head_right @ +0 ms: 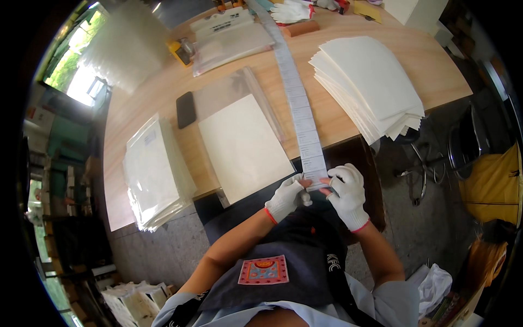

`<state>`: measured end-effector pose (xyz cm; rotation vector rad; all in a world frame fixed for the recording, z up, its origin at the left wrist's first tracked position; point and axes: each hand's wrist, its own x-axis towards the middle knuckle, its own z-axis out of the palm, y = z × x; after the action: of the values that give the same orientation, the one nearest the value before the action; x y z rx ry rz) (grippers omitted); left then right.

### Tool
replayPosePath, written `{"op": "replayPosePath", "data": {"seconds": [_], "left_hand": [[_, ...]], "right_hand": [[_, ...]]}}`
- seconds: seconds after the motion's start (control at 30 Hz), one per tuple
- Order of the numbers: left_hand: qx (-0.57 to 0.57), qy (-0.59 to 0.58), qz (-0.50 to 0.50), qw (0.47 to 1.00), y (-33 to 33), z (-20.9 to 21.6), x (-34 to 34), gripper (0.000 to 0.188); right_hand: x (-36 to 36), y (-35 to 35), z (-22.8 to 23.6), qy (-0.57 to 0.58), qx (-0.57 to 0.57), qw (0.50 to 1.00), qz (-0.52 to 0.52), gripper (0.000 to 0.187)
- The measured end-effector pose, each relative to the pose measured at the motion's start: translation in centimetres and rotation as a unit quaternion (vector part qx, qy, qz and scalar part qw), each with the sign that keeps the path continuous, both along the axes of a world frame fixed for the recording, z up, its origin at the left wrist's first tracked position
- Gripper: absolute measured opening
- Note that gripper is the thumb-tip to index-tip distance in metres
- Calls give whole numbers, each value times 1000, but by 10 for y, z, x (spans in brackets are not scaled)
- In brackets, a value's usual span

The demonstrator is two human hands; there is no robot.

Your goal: The person places white sheets of paper into clear plastic sleeves at a wooden table. They smooth the paper inside the sleeve and then place the finished unit onto a stack. The process is repeated continuously with a stack of paper and sleeves available on the table.

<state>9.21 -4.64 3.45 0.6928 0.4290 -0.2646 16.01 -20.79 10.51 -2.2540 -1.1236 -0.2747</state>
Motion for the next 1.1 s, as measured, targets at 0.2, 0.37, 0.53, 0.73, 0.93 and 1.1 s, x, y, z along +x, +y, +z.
{"op": "replayPosePath", "data": {"seconds": [0.2,0.37,0.53,0.73,0.93,1.1], "left_hand": [[-29,82,-4,996,6,-5,-6,16],[47,104,-23,993,35,-21,-46,22],[7,126,434,892,81,-29,-119,14],[117,113,261,952,72,-1,-184,14],[114,116,236,958,70,-3,-189,19],[118,108,242,957,74,-1,-191,18]], "right_hand": [[-1,13,4,19,78,992,102,28],[-6,51,-15,315,192,927,64,8],[0,105,-26,528,153,828,113,8],[49,188,-37,519,118,837,128,11],[83,240,-36,208,-24,975,70,14],[62,232,-32,91,15,996,10,20]]}}
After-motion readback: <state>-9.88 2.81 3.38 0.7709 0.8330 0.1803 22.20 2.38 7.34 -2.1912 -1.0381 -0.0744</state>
